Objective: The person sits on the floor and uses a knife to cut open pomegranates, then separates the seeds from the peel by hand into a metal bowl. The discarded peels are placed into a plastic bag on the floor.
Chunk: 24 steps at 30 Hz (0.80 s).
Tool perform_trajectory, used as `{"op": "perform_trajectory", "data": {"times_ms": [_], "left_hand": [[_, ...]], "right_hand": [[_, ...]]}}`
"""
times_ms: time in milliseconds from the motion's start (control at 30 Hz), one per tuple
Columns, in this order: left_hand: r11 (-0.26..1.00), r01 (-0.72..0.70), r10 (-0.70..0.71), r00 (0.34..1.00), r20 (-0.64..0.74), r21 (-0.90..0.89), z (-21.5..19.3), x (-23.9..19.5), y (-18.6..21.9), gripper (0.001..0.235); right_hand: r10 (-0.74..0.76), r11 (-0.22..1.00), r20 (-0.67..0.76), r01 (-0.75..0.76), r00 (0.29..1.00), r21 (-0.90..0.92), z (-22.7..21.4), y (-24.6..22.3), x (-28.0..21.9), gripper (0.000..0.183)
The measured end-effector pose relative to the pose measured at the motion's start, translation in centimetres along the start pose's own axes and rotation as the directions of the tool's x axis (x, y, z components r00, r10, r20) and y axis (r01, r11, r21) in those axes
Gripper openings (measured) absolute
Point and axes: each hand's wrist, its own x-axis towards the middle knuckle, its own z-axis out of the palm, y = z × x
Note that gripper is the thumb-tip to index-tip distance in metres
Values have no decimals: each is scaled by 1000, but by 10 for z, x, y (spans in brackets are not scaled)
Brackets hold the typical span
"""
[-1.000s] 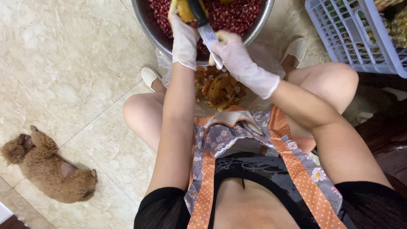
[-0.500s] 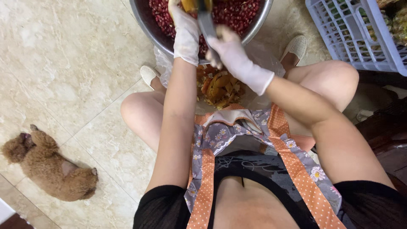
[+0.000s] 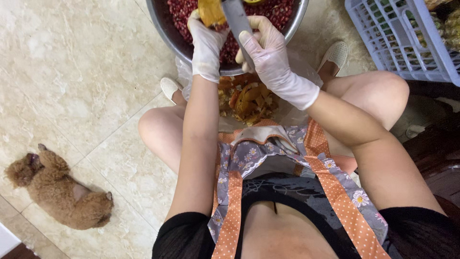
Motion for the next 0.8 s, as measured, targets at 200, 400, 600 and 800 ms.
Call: {"op": "perform_trajectory", "data": {"times_ms": [200,400,600,800], "left_hand": [[999,27,-18,984,180,-47,2,-3,8,33],[984,-176,162,924,345,9,13,-23,7,29],[992,-57,40,987,153,113,5,-38,14,30],[831,-131,71,989,130,540,11,-48,19,25]], "right_hand": [[224,974,-74,-221,972,40,-3,9,6,31],[271,955,-29,-265,962,131,-5,13,6,28],[113,992,-67,-109,991,67,-5,17,1,29],[155,987,-93,-150,984,56,-14,19,4,28]]}}
